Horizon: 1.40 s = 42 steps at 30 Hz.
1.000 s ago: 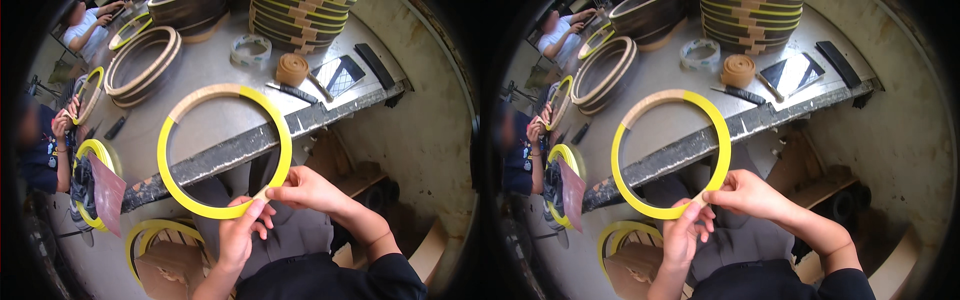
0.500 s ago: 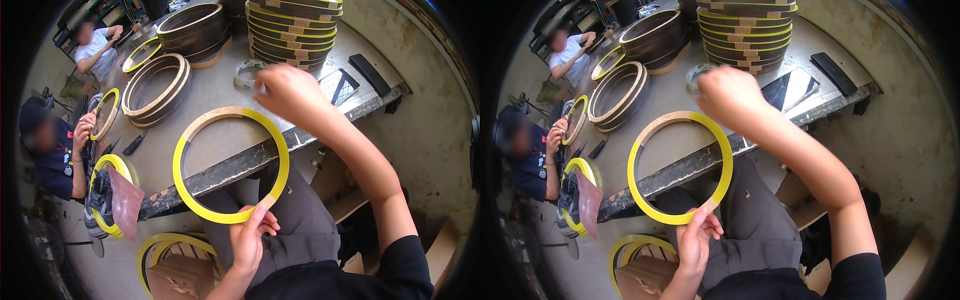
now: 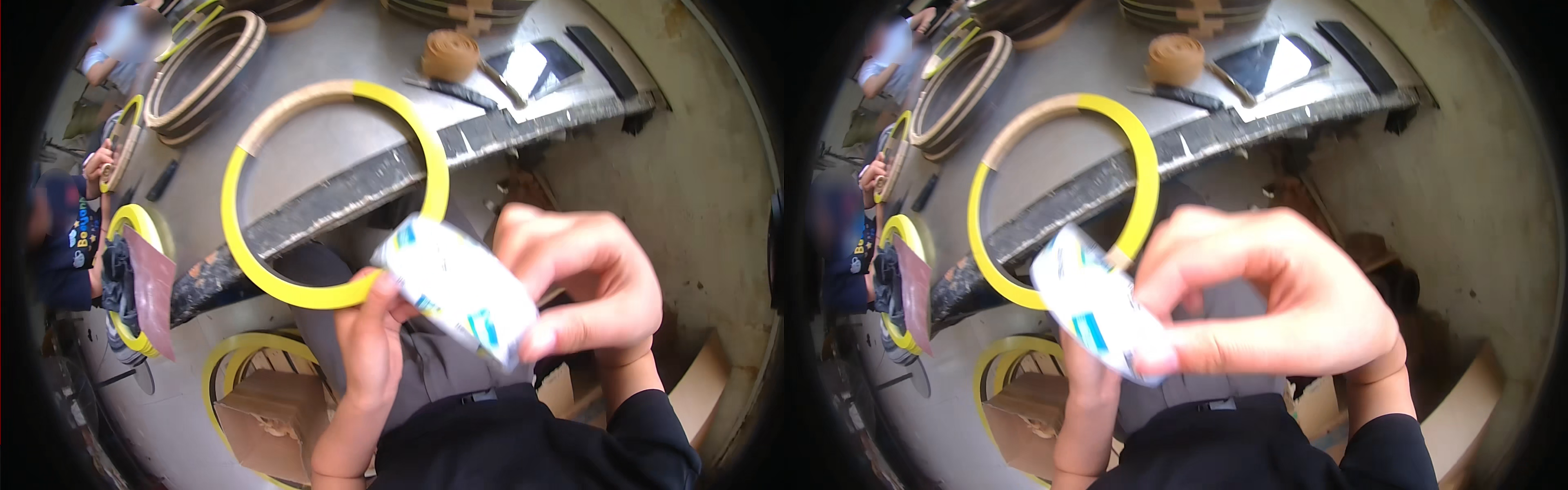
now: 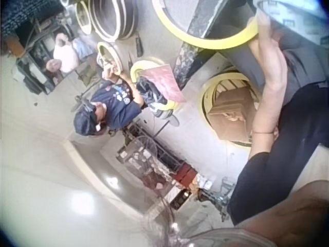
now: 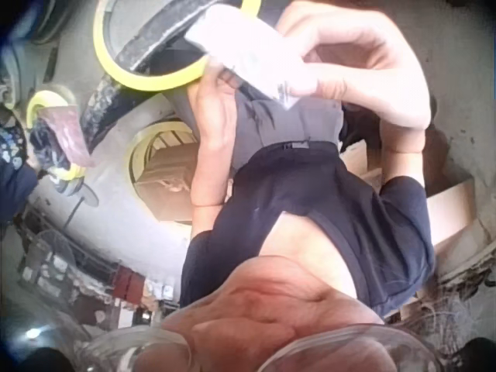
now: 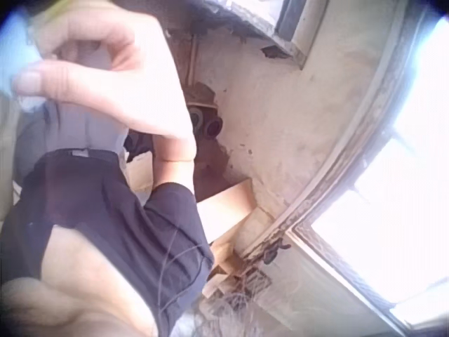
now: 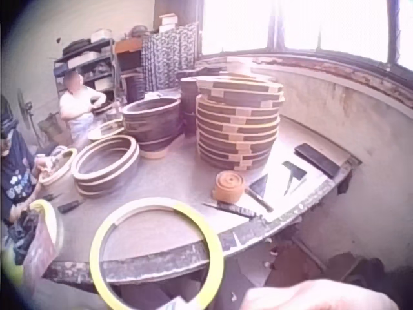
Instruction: Applying wood-patterned finishing tape around yellow circular frames.
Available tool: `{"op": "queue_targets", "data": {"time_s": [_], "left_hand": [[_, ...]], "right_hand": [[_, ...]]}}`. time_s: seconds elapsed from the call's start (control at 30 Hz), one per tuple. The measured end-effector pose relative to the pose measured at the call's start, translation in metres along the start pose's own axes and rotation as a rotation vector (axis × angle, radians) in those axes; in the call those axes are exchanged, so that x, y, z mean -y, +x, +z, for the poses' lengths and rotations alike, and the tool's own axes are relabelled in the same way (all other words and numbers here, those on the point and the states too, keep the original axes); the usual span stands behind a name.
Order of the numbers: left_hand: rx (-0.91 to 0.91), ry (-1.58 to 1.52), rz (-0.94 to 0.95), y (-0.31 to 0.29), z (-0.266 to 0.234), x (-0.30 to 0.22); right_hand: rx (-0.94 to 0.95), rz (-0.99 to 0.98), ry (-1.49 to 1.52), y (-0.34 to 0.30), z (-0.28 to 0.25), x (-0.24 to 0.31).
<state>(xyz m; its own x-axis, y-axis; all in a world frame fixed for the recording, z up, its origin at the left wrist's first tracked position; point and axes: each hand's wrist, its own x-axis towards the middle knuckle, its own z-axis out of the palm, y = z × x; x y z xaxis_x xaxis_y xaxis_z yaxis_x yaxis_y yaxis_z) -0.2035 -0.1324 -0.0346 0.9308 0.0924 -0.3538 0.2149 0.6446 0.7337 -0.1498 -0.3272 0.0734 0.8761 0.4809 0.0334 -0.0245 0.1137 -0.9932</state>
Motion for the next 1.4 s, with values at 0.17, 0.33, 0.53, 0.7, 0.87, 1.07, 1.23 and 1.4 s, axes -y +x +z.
{"op": "queue_targets", "data": {"time_s": [0.17,0.33,0.53,0.7,0.87,1.07,1.23,1.4], "left_hand": [[-0.008,0.099,-0.109,0.014,0.003,0.001],[-0.035,0.096,-0.216,0.01,0.006,-0.009],[0.054,0.043,-0.152,0.013,-0.001,-0.002],[-0.027,0.07,-0.087,0.008,0.006,0.0],[0.038,0.062,-0.082,0.008,0.006,0.0],[-0.031,0.114,-0.079,0.013,0.002,0.004],[-0.053,0.13,-0.095,0.003,0.015,-0.006],[-0.048,0.019,-0.143,0.001,0.016,-0.006]], "right_hand": [[0.144,0.194,0.224,-0.039,-0.001,-0.046],[0.616,0.165,0.196,-0.015,-0.037,-0.077],[0.582,0.222,0.1,0.013,-0.037,-0.093],[0.287,0.05,-0.1,-0.001,-0.019,-0.085],[0.011,-0.213,-0.668,-0.024,-0.005,-0.095],[0.05,-0.106,-0.261,-0.025,0.013,-0.09],[0.04,-0.253,-0.359,-0.013,0.033,-0.101],[-0.004,-0.354,-0.503,-0.008,0.041,-0.104]]}}
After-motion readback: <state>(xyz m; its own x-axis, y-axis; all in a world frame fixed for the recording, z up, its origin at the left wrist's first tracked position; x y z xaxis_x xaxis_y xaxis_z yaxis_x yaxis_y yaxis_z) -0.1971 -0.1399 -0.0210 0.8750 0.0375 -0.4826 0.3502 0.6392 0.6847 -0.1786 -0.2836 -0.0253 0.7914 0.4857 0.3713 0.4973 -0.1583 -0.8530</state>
